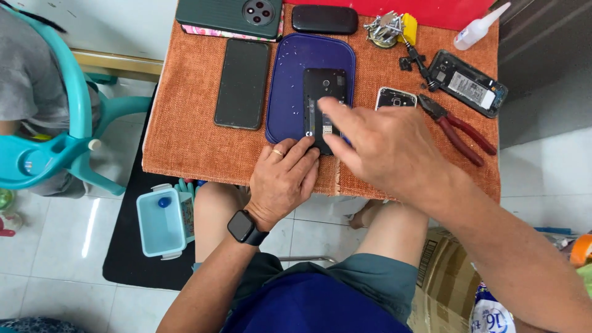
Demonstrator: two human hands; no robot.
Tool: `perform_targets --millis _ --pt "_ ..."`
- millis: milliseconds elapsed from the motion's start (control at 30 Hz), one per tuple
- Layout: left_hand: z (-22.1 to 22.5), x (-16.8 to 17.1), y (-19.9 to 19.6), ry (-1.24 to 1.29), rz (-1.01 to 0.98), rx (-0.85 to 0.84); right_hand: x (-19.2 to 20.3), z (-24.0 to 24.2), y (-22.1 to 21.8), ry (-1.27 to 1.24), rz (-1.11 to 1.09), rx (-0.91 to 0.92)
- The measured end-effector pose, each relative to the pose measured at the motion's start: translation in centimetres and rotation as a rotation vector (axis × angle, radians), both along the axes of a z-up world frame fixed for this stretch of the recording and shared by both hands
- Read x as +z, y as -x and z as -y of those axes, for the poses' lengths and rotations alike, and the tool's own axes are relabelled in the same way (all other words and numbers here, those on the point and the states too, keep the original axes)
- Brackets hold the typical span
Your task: Disassembling a mobile phone by removing internal screws with a precision screwdriver and prying the casing apart.
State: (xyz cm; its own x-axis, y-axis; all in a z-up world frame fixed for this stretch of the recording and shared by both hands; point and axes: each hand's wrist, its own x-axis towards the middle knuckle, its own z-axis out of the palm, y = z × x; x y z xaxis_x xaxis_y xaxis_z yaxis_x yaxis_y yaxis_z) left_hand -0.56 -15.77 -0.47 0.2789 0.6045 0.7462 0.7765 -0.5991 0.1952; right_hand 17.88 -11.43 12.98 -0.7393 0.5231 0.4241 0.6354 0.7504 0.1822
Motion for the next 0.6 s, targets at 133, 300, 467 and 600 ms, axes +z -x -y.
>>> perform_targets --millis 133,300,467,600 --pt "0.1 0.1 0.0 -0.005 0.007 0.017 0.9 0.0 -0.2 0.243 0.005 -0.028" --pt "0.1 0.0 0.0 -0.011 0.012 0.009 0.1 0.0 -0.3 0.164 -0.105 0.087" --pt "0.2 0.0 0.1 -0.003 0.006 0.012 1.5 0.5 -0.3 0.408 -0.014 -0.021" --pt "0.2 0.2 0.1 -0.016 0.017 0.008 -0.2 0.0 -0.8 0.085 -0.036 0.036"
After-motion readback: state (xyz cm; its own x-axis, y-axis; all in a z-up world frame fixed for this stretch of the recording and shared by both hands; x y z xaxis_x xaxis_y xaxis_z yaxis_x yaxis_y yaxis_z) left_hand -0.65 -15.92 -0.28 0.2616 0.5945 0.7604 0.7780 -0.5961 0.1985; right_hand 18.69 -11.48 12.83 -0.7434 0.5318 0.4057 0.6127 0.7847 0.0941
